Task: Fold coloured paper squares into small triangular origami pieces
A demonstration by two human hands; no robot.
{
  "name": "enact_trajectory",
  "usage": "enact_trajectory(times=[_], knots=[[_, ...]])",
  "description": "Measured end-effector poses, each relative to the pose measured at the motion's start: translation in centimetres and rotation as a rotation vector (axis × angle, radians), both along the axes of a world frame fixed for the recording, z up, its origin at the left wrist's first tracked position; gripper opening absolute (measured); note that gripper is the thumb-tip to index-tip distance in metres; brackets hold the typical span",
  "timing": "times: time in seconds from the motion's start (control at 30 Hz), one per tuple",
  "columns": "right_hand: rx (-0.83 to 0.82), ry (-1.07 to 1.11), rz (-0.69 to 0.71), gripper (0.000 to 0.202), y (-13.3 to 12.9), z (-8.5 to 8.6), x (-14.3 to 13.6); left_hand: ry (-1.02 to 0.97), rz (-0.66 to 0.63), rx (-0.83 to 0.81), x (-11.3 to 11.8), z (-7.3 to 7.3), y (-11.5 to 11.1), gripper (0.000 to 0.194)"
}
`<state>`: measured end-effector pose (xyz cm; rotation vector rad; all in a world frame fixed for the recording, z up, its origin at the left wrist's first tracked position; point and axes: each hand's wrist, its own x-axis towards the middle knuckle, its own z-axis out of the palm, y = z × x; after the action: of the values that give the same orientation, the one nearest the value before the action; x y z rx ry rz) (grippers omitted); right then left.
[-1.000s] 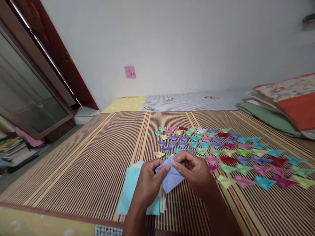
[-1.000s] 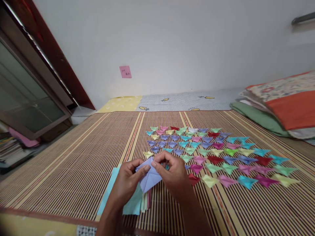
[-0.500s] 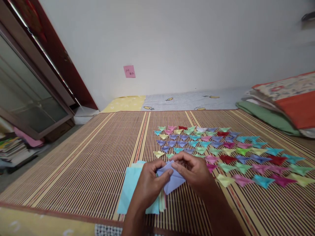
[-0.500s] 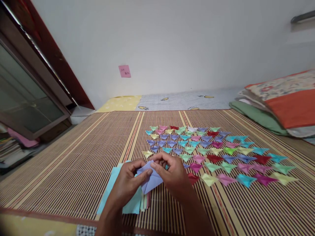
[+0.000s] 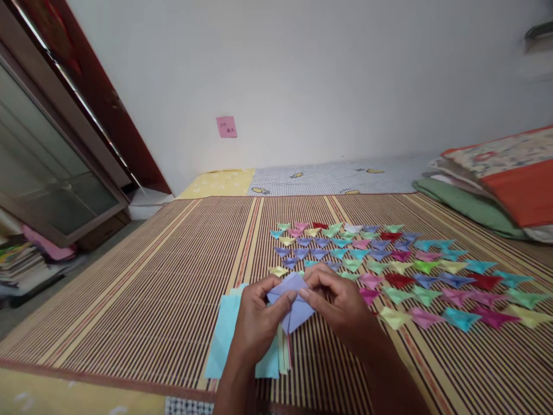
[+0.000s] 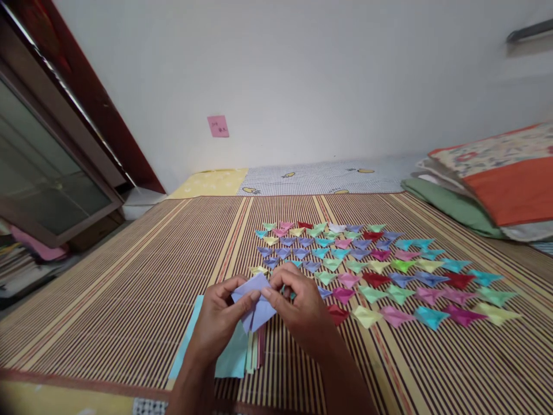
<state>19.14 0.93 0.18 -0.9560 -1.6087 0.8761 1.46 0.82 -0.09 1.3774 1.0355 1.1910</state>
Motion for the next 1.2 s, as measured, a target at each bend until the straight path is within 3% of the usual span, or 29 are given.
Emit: enact_trajectory(times=[0.17,0.4,0.67,1.2], knots=[[-0.051,0.097,-0.016,0.023,-0.1,-0.2,-0.5,0.036,0.099,0.050,0.3,-0.1,-0.1,0.028],[-0.047,0.058,-0.091,0.027,-0.5,-0.1,-0.9,0.021,0.107,-0.004,0.9,0.6,-0.5,0.032],[0.018,0.006,-0.167,0.028,-0.4,0.0,-1.4,-0.037,0.135,-0.022,1.2,0.2,-0.2,0.031],[0.017,0.054,-0.171,0.025,-0.3,-0.3,-1.4,-0.153,0.238,-0.092,1.7,-0.1,-0.1,0.035]])
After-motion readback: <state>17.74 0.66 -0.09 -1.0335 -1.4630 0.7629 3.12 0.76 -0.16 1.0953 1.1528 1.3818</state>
